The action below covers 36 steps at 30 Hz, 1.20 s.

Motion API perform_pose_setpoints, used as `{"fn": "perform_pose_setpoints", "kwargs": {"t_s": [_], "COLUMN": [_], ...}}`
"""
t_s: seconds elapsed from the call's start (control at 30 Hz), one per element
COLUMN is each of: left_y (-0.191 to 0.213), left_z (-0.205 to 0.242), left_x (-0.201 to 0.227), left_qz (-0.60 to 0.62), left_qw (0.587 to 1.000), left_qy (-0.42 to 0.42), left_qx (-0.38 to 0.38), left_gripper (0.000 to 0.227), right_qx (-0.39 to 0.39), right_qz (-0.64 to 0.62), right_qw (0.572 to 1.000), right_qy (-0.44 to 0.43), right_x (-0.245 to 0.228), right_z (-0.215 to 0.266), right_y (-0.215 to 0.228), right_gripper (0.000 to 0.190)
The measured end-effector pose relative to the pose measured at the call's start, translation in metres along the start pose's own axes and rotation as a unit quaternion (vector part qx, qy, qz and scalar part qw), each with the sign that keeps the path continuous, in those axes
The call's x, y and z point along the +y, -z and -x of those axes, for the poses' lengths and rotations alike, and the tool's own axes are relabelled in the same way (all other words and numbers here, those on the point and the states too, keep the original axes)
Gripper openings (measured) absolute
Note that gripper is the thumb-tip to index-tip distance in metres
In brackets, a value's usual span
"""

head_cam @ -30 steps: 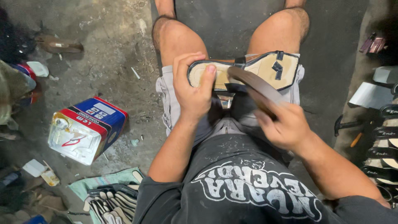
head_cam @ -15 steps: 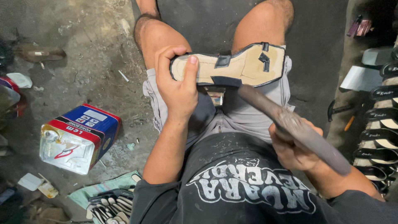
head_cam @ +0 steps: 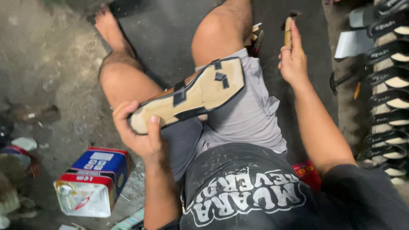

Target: The person sits on the floor and repairs a black sandal by inserting a wooden block into the sole, then uses a knife and hammer to secure the strap. They repeatedly adjust the strap and tap the sole with the hammer.

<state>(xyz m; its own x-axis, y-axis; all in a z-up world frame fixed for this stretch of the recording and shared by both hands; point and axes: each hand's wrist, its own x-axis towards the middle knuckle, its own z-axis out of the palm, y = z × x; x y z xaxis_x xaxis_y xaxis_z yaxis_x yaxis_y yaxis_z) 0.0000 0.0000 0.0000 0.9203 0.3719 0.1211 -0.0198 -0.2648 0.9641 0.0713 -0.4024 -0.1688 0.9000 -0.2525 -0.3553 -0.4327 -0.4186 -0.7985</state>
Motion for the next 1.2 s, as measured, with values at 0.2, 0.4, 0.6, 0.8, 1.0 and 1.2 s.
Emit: {"fn": "perform_pose_setpoints", "kwargs": {"t_s": [0.2, 0.4, 0.6, 0.8, 1.0, 1.2], "left_y": [-0.02, -0.038, -0.045, -0.043, -0.039, -0.038], "left_z": [0.001, -0.015, -0.022, -0.024, -0.018, -0.017], "left_x": [-0.009, -0.023, -0.017, -0.017, -0.026, -0.021], "left_qz": [0.029, 0.036, 0.0, -0.035, 0.015, -0.034], "left_qw": [0.998, 0.993, 0.992, 0.992, 0.993, 0.996], "left_qy": [0.016, 0.0, 0.02, 0.009, 0.005, -0.03], "left_qx": [0.055, 0.114, 0.123, 0.124, 0.117, 0.079], "left_gripper": [0.061, 0.065, 0.069, 0.065, 0.064, 0.071], "right_qx": [0.007, -0.123, 0.073, 0.091, 0.074, -0.029], "right_qz": [0.335, 0.331, 0.268, 0.295, -0.18, -0.341], "right_qw": [0.903, 0.908, 0.96, 0.948, 0.967, 0.931], "right_qy": [-0.269, -0.223, 0.021, 0.075, -0.165, -0.125], "right_x": [0.14, 0.142, 0.131, 0.161, 0.115, -0.011], "right_z": [-0.01, -0.05, -0.147, -0.162, -0.11, -0.032], "right_y": [-0.013, -0.067, -0.118, -0.127, -0.078, 0.003], "right_gripper": [0.072, 0.029, 0.026, 0.011, 0.008, 0.006]}}
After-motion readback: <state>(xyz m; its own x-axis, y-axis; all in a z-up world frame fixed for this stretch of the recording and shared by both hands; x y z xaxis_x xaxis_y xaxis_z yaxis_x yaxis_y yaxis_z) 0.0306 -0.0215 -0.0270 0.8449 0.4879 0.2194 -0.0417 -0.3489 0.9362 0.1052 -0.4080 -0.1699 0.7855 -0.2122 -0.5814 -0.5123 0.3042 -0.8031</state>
